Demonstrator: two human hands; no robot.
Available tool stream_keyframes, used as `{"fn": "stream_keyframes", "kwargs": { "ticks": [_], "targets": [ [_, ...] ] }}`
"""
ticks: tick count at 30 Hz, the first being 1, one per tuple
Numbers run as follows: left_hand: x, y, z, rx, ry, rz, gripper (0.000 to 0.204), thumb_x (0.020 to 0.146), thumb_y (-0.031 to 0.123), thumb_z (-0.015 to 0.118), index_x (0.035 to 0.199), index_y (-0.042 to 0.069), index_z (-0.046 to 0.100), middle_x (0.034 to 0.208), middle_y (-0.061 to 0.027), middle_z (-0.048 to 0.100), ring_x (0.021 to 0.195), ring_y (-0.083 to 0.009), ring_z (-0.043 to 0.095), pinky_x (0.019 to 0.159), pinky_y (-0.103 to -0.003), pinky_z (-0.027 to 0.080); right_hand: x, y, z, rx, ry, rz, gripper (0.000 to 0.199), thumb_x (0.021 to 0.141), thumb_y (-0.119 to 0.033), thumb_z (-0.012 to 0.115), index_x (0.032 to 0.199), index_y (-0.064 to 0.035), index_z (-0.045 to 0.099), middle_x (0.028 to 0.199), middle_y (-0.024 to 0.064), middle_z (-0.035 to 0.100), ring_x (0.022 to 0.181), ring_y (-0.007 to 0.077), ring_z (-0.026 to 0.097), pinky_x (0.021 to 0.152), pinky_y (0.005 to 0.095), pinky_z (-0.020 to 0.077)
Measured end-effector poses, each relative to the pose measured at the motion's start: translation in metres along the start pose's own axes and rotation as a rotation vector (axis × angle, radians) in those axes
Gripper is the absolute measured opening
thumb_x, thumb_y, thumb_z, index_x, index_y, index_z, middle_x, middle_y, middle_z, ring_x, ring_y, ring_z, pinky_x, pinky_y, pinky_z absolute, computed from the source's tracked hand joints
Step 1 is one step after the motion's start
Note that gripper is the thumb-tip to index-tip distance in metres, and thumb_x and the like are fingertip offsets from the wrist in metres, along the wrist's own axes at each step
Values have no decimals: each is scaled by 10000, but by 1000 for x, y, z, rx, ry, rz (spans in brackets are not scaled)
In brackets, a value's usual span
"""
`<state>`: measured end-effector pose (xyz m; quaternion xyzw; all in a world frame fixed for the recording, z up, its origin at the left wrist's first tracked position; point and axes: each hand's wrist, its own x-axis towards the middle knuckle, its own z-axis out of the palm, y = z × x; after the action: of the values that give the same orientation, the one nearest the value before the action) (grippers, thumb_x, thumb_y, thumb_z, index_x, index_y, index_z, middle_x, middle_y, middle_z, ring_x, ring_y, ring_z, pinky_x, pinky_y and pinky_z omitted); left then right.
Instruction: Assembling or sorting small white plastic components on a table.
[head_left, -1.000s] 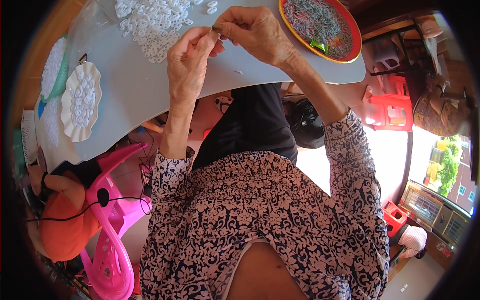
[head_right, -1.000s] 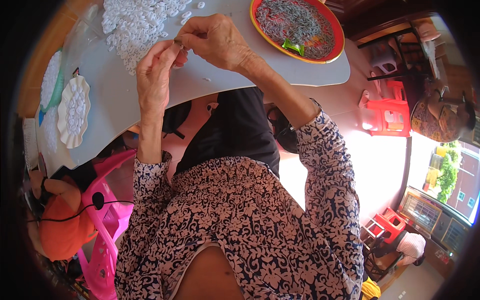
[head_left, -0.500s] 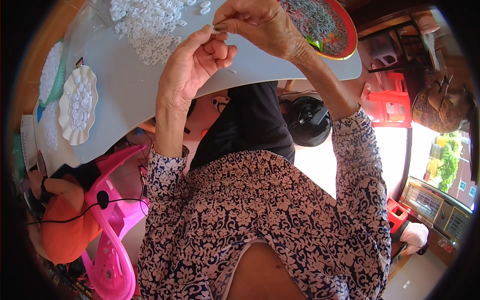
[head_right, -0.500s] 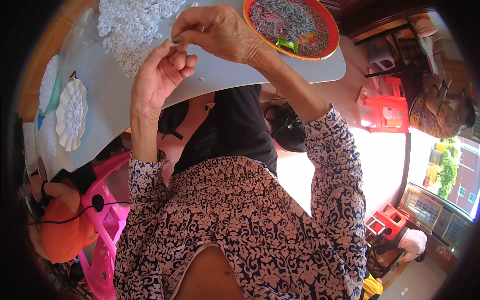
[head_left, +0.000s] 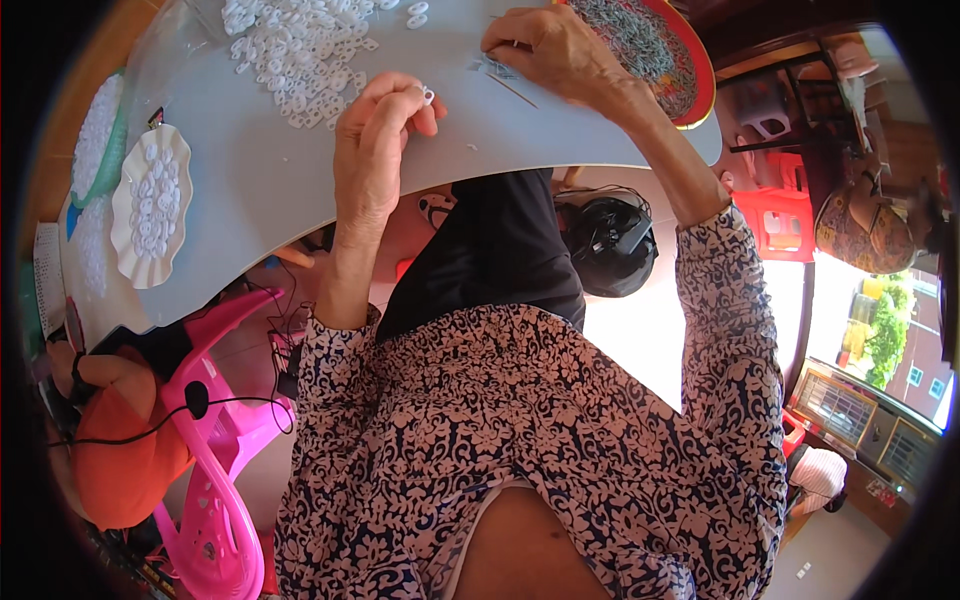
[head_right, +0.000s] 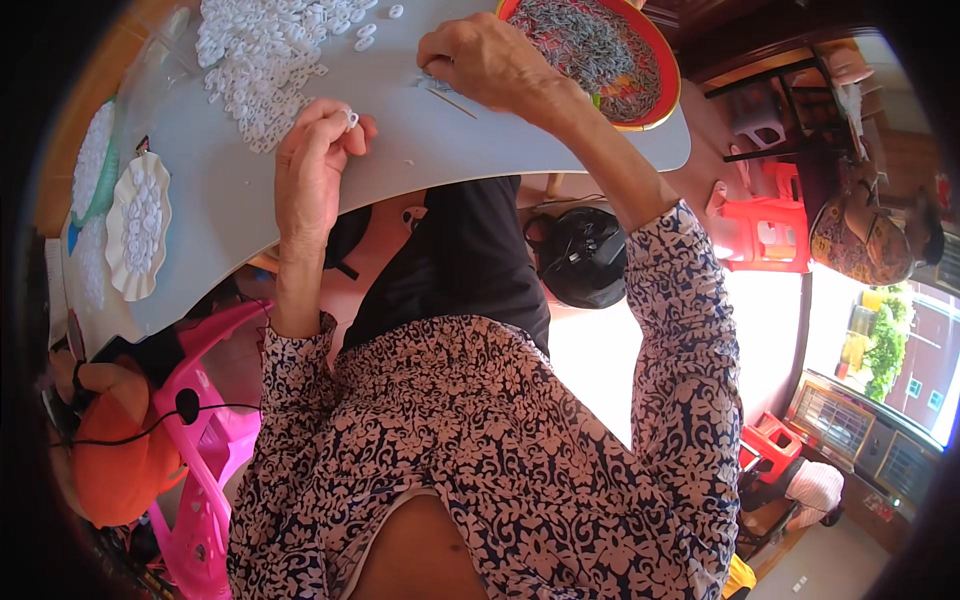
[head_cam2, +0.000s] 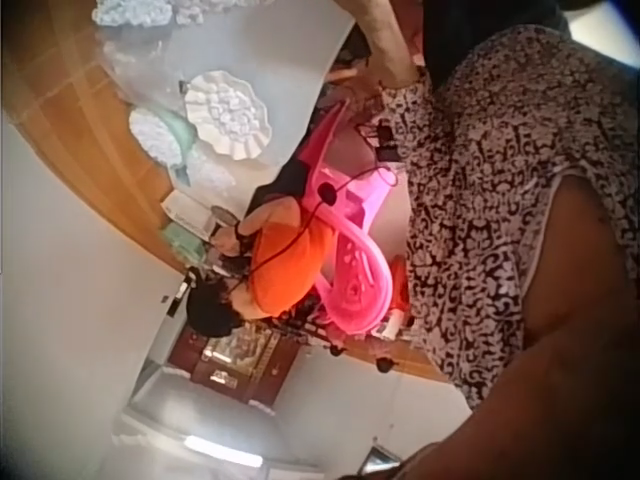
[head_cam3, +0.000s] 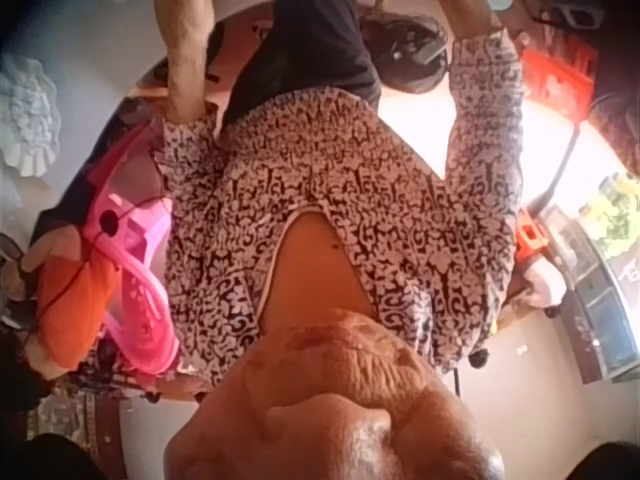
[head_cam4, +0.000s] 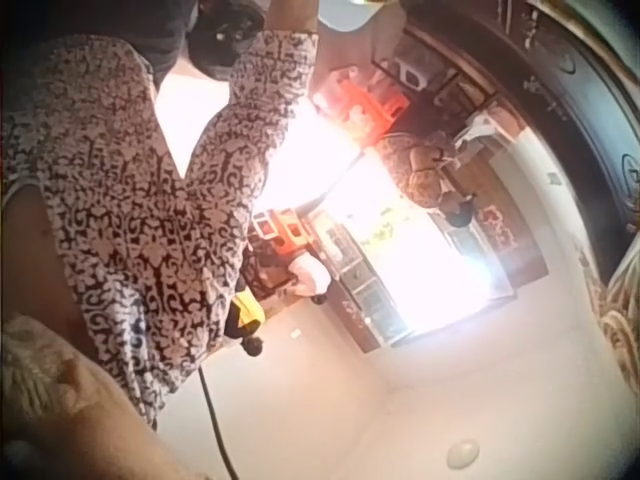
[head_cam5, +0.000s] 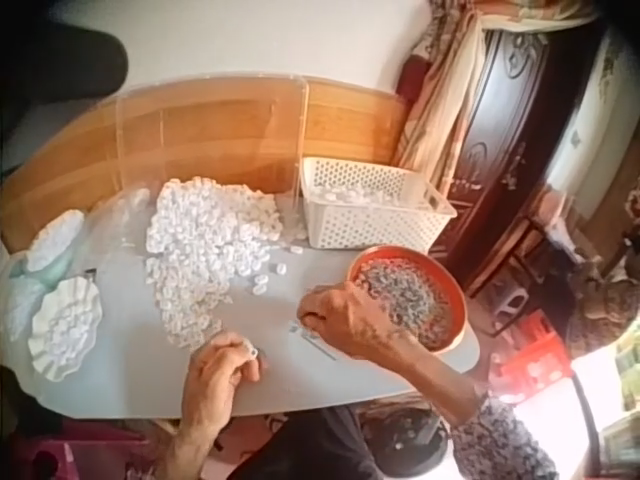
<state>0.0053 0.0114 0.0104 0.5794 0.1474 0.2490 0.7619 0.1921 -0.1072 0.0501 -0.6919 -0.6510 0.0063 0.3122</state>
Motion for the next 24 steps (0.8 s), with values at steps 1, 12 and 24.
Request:
{"fn": "stream_keyframes", "kwargs": {
  "ticks": [1, 12, 24],
  "targets": [
    [-1, -2, 1, -1, 2, 0, 164, 843, 156, 520, 757, 39, 598, 668, -14, 559, 697, -99, 534, 639, -241, 398, -2, 8, 7, -131, 33, -14, 106, 784, -101, 607, 823, -24, 668, 780, 111, 651, 698, 268, 630, 643, 359, 502],
    [-12, 4, 12, 310, -9, 80, 173, 853, 167, 536, 757, 27, 569, 615, 12, 506, 631, -62, 450, 598, -219, 358, 17, 13, 10, -313, -169, -31, 98, 795, -118, 578, 801, -95, 672, 798, 69, 625, 764, 270, 627, 686, 376, 509],
    [-13, 6, 14, 314, 1, 87, 179, 850, 175, 540, 747, 31, 565, 618, 15, 504, 610, -50, 419, 556, -210, 324, 22, 11, 22, -379, -81, -95, 98, 792, -106, 569, 782, -80, 662, 778, 98, 626, 740, 290, 635, 657, 392, 520]
  ]
}}
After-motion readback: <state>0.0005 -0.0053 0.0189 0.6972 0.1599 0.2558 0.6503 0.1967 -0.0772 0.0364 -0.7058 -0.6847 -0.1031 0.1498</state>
